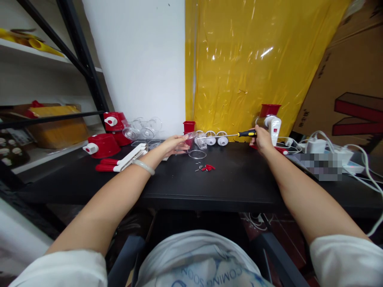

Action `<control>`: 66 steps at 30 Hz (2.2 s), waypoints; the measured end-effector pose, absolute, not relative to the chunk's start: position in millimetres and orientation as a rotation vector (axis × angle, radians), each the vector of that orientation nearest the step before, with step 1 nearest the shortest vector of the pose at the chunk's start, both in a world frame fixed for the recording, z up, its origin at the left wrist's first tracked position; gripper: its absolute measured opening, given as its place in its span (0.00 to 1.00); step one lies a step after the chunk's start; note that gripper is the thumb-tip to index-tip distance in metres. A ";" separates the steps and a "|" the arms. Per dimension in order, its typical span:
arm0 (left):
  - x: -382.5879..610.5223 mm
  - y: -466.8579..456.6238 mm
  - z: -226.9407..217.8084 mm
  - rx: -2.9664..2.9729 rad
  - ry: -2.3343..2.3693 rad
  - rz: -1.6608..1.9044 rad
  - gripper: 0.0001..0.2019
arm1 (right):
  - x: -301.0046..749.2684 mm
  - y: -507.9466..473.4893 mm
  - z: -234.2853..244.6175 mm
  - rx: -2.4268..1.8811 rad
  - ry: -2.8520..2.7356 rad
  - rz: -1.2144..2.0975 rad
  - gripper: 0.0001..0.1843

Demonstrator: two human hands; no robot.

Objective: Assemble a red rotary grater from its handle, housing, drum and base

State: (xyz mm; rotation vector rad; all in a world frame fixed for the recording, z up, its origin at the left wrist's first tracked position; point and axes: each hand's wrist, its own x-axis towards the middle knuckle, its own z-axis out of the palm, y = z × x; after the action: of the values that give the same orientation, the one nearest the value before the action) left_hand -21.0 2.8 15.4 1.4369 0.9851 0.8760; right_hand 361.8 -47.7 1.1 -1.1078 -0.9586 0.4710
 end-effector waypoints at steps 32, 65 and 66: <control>-20.0 1.8 16.3 1.441 1.002 0.881 0.22 | 351.4 -55.5 11.7 -1.091 -0.809 0.649 0.14; -19.9 0.0 17.2 1.449 0.999 0.869 0.23 | 355.4 -57.6 11.7 -1.032 -0.837 0.741 0.18; -19.9 -0.2 17.3 1.448 0.998 0.870 0.23 | 355.5 -58.4 11.9 -1.036 -0.842 0.745 0.17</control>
State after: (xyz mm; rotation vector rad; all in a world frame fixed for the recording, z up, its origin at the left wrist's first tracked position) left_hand -19.9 -0.2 17.3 1.4477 0.9979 0.8704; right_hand 355.5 -58.4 11.9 -1.0364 -0.8421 0.7452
